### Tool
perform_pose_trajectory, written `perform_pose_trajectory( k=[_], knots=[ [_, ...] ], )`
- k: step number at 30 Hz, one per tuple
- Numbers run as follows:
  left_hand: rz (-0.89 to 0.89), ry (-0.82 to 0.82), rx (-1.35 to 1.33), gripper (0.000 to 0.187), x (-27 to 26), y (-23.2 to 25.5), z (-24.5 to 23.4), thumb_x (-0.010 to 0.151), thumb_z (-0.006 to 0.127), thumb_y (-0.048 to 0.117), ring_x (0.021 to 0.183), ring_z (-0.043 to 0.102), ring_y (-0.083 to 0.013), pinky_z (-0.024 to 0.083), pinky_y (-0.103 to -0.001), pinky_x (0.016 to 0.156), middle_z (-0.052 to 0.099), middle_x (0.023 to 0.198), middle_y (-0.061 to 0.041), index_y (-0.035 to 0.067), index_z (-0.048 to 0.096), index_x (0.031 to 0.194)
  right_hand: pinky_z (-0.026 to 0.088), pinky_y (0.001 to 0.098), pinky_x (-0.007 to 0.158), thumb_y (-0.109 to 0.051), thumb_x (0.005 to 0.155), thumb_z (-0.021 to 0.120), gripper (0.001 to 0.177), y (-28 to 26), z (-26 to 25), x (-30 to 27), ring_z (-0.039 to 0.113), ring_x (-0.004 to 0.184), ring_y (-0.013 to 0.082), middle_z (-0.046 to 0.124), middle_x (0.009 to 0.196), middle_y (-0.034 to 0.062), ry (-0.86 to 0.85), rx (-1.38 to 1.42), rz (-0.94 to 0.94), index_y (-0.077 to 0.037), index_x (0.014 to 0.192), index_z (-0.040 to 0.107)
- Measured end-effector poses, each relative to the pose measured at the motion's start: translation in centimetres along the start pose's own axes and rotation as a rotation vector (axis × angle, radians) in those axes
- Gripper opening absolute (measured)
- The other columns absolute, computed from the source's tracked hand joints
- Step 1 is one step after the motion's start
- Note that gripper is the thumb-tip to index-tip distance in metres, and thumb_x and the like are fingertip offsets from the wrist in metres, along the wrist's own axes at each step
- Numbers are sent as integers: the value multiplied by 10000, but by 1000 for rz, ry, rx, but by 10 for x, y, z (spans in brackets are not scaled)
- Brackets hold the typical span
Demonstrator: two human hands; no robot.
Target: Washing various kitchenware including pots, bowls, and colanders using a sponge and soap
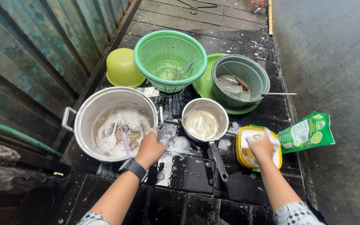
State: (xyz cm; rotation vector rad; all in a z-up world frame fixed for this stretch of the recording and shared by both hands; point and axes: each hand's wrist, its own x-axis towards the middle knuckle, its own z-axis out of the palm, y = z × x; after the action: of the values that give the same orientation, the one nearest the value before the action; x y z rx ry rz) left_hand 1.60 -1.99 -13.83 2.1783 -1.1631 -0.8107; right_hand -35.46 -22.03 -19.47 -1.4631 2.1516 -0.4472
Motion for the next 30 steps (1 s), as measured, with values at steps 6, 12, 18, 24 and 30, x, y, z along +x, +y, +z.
perform_pose_trajectory(
  k=[6,12,18,24,30],
  knots=[
    [378,270,195,694,17,-40,37,742,641,-57,1383,450,-454,354,-465,1164,427,1462,-354,-157,413,1390,344,545,1127,-321,751,771,759,-112,18,-28,372,1383,474,458,1445,326,185,-35,-655,-123,1446,535],
    [31,-4,215,774,-5,-11,5,894,454,-160,1102,687,-273,552,-354,1014,647,1272,-218,-12,250,1626,347,565,1091,-200,736,764,713,-236,66,-60,341,1398,483,390,1523,318,96,-48,-1078,-64,1397,534],
    [188,66,593,877,-11,-16,0,898,613,14,916,670,-275,556,-371,812,689,1001,-168,-22,124,1624,403,579,1005,-127,680,701,737,-303,124,-55,404,1356,435,470,1487,235,8,-114,-1402,-32,1389,525],
    [76,-59,851,778,-26,-17,-28,954,571,81,893,684,-267,550,-369,756,685,993,-153,75,208,1643,438,595,812,-80,835,629,137,-308,123,-80,680,962,275,688,937,57,56,-576,-1305,-165,932,677],
    [85,116,830,467,-34,-46,-11,986,518,118,913,685,-282,523,-444,809,700,970,-131,137,473,1450,576,458,669,-144,823,630,103,-267,153,-100,727,812,333,720,864,156,-27,-700,-1479,-83,897,669]
  ],
)
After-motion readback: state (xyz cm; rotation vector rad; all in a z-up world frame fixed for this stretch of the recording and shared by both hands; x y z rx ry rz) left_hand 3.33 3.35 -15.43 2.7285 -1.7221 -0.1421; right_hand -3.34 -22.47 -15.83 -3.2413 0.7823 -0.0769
